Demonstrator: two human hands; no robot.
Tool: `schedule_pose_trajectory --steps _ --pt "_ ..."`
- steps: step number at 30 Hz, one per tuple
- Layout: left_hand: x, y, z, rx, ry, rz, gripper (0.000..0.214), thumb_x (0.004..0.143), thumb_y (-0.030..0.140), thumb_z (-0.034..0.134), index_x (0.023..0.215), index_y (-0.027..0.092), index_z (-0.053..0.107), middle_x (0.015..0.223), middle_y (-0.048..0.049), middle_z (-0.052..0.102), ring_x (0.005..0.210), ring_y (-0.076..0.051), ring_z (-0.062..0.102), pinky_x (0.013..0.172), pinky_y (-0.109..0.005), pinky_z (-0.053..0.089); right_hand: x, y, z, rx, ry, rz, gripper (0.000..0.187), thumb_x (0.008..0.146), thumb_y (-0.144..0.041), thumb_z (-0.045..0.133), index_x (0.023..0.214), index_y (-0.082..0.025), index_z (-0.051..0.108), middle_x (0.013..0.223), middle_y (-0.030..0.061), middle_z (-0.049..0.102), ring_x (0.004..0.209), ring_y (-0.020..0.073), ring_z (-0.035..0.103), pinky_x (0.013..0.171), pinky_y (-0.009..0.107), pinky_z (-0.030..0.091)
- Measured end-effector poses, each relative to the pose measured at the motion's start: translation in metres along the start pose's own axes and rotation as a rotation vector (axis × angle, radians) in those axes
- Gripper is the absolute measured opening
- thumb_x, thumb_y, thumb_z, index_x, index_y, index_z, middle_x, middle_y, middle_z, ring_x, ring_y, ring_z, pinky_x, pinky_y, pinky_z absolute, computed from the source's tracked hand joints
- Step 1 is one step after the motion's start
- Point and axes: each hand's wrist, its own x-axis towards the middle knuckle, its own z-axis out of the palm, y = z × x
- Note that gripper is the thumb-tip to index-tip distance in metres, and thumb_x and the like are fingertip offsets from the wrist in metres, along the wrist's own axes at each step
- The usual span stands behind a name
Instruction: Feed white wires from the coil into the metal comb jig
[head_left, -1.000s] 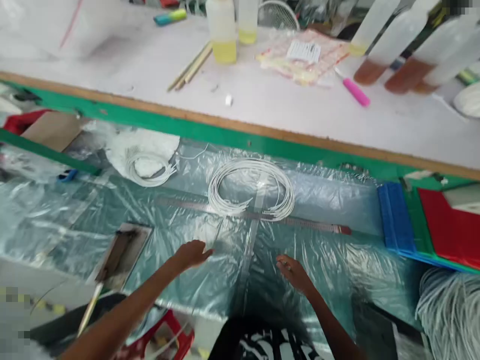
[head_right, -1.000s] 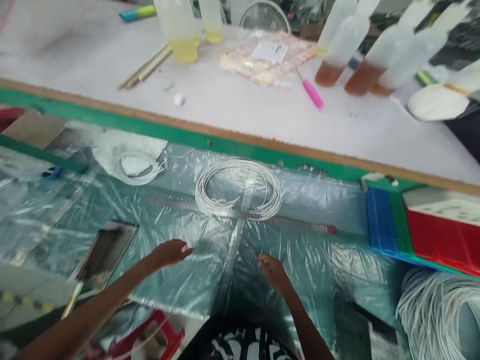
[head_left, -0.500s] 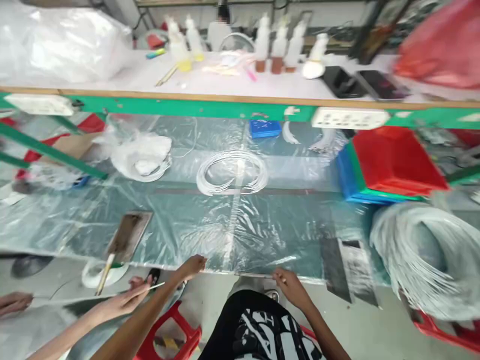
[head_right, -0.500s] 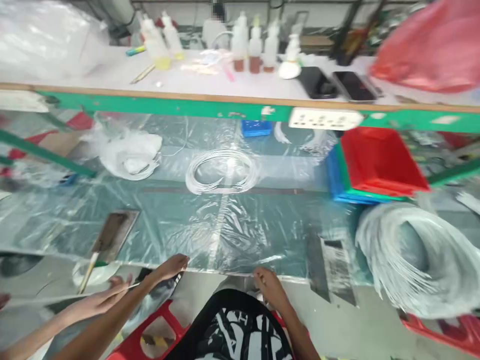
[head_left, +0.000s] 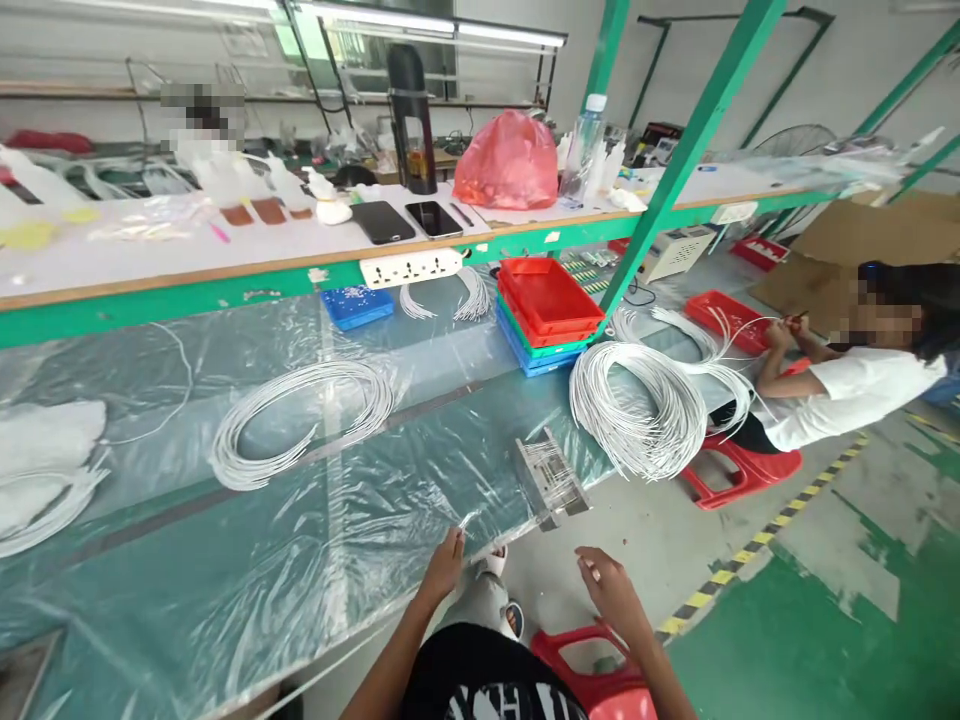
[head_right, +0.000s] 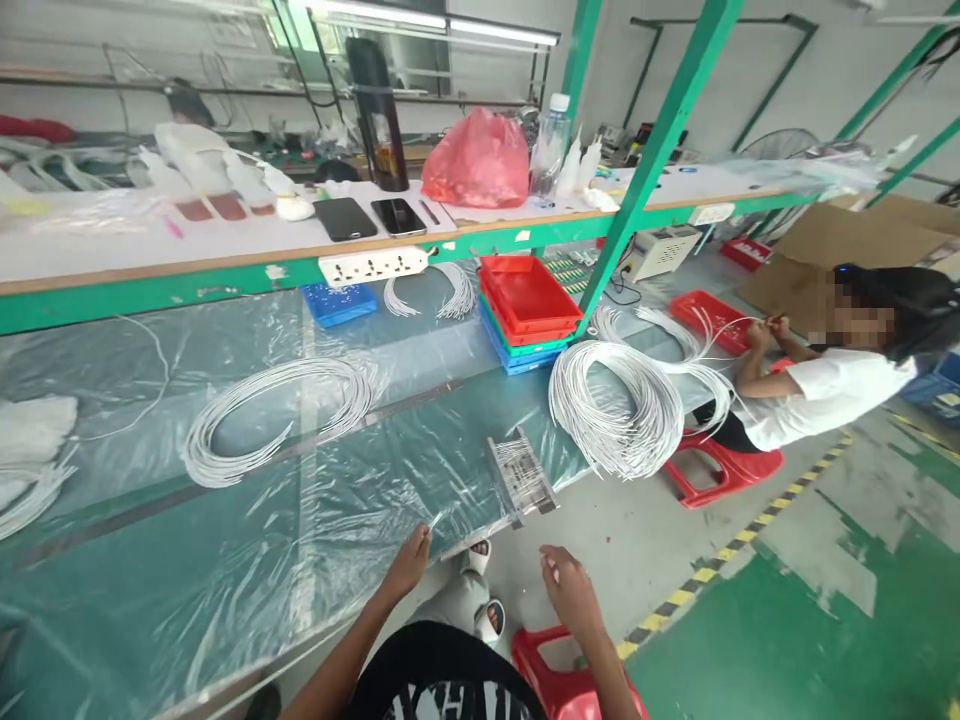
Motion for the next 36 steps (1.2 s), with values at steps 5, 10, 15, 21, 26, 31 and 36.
schedule_pose_trajectory --steps 5,10,15,21,26,31,36 --pt "0.069 0.042 0.001 0.163 -0.098 0.216 0.025 0.094 0.02 0.042 0.077 0.019 0.06 0.072 -0.0019 0.062 0.072 -0.017 0.059 0.068 -0.026 0.036 0.047 -0.001 -0.015 -0.082 0.261 0.026 0.051 0.093 -0.053 0.031 0.104 -0.017 0.066 0.106 0.0169 0.069 0.097 0.0268 0.068 0.089 0.042 0.055" --pt "0.124 0.073 0.018 0.174 -0.132 0.28 0.026 0.092 0.012 0.047 0.075 0.017 0.067 0.081 -0.0061 0.07 0.08 -0.019 0.064 0.072 -0.026 0.037 0.125 -0.011 -0.002 -0.202 0.328 0.18 0.058 0.097 -0.05 0.029 0.132 -0.01 0.053 0.133 0.0235 0.056 0.123 0.0317 0.057 0.099 0.046 0.049" --pt "0.143 0.074 0.03 0.148 -0.161 0.281 0.027 0.091 0.008 0.047 0.086 0.017 0.072 0.09 -0.0075 0.074 0.086 -0.019 0.066 0.078 -0.026 0.04 0.159 -0.02 0.013 -0.274 0.22 0.328 0.054 0.101 -0.047 0.026 0.13 -0.014 0.057 0.124 0.0197 0.064 0.106 0.031 0.066 0.088 0.043 0.051" --pt "0.149 0.07 0.032 0.132 -0.182 0.278 0.026 0.088 0.007 0.049 0.087 0.017 0.072 0.085 -0.006 0.073 0.083 -0.019 0.066 0.076 -0.026 0.042 0.153 -0.032 0.011 -0.313 0.198 0.337 0.053 0.102 -0.048 0.021 0.116 -0.016 0.061 0.109 0.0219 0.068 0.091 0.0327 0.067 0.075 0.042 0.049" --pt "0.147 0.065 0.04 0.095 -0.173 0.262 0.024 0.092 0.013 0.048 0.09 0.016 0.072 0.08 -0.0062 0.071 0.081 -0.02 0.065 0.075 -0.027 0.041 0.153 -0.03 0.01 -0.335 0.211 0.319 0.051 0.102 -0.05 0.021 0.101 -0.019 0.061 0.095 0.0207 0.07 0.08 0.0292 0.067 0.068 0.038 0.046" --pt "0.142 0.066 0.042 0.067 -0.164 0.256 0.024 0.092 0.015 0.047 0.088 0.015 0.071 0.08 -0.0068 0.07 0.078 -0.02 0.064 0.07 -0.026 0.039 0.152 -0.029 0.009 -0.36 0.194 0.312 0.049 0.102 -0.048 0.021 0.094 -0.019 0.06 0.091 0.0188 0.07 0.075 0.0274 0.066 0.065 0.036 0.043" --pt "0.14 0.068 0.043 0.075 -0.161 0.243 0.023 0.092 0.014 0.048 0.09 0.015 0.071 0.082 -0.0073 0.071 0.079 -0.02 0.064 0.073 -0.028 0.04 0.151 -0.031 0.008 -0.376 0.181 0.306 0.048 0.103 -0.046 0.021 0.09 -0.019 0.059 0.087 0.0171 0.07 0.074 0.0267 0.065 0.064 0.035 0.042"
